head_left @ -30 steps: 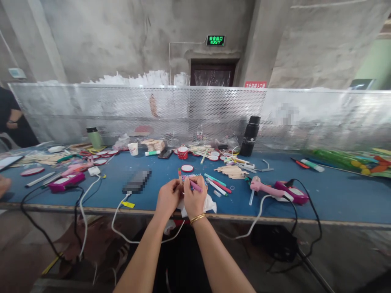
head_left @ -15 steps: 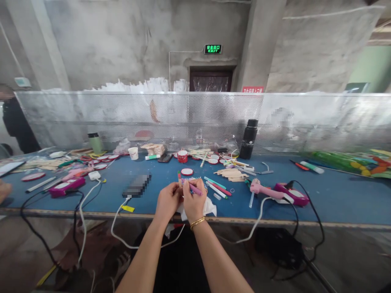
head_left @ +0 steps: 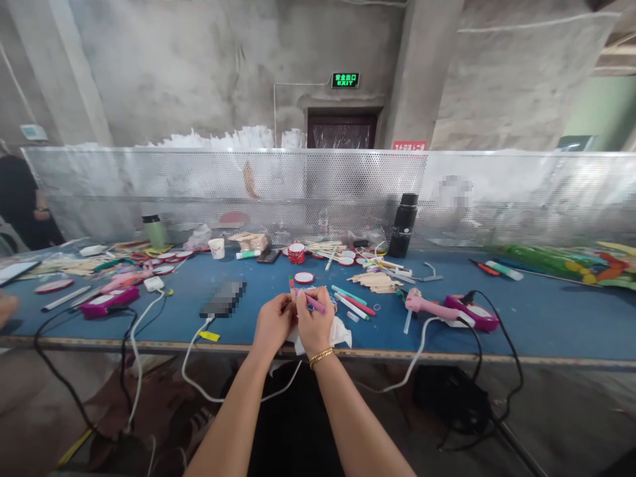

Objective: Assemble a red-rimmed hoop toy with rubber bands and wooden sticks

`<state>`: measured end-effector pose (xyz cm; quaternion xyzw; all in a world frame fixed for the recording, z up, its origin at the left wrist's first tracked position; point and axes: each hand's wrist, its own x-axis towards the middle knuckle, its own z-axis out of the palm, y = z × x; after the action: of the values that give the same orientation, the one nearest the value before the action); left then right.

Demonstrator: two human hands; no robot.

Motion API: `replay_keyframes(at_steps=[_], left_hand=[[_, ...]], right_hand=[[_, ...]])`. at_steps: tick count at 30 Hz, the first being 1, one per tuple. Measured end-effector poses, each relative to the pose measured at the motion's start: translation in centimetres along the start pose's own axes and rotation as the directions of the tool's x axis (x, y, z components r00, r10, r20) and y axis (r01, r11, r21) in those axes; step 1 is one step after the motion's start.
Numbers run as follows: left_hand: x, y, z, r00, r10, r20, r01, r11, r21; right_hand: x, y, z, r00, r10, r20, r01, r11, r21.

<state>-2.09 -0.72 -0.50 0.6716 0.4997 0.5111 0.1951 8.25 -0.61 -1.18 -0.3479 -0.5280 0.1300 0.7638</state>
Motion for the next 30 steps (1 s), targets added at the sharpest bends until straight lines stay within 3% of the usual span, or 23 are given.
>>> replay_keyframes(at_steps=[7,16,23,30], left_hand=[[-0.02,0.08,-0.04,1.000,-0.009,-0.003,0.009,1.000,-0.006],[-0.11,0.19,-0.13,1.000,-0.003,-0.012,0.003,1.000,0.028],[-0.13,0.37,-0.15,1.000,-0.009,-0.009,0.009,1.000,0.016],[-0.16,0.38,-0.11,1.000,-0.011,-0.006,0.011,1.000,0.017]], right_hand=[[-0.04,0.15,0.00,0.999,0.001,-0.045,-0.002,1.000,-0.025],[-0.27,0.52,0.19,0.999,-0.014,0.040,0.014,1.000,-0.008],[-0.13,-0.22,0.02,0.999,0.003,-0.053,-0.004,1.000,-0.024],[-0.14,0.05,0.12,1.000,-0.002,0.009,0.002,1.000,-0.010]])
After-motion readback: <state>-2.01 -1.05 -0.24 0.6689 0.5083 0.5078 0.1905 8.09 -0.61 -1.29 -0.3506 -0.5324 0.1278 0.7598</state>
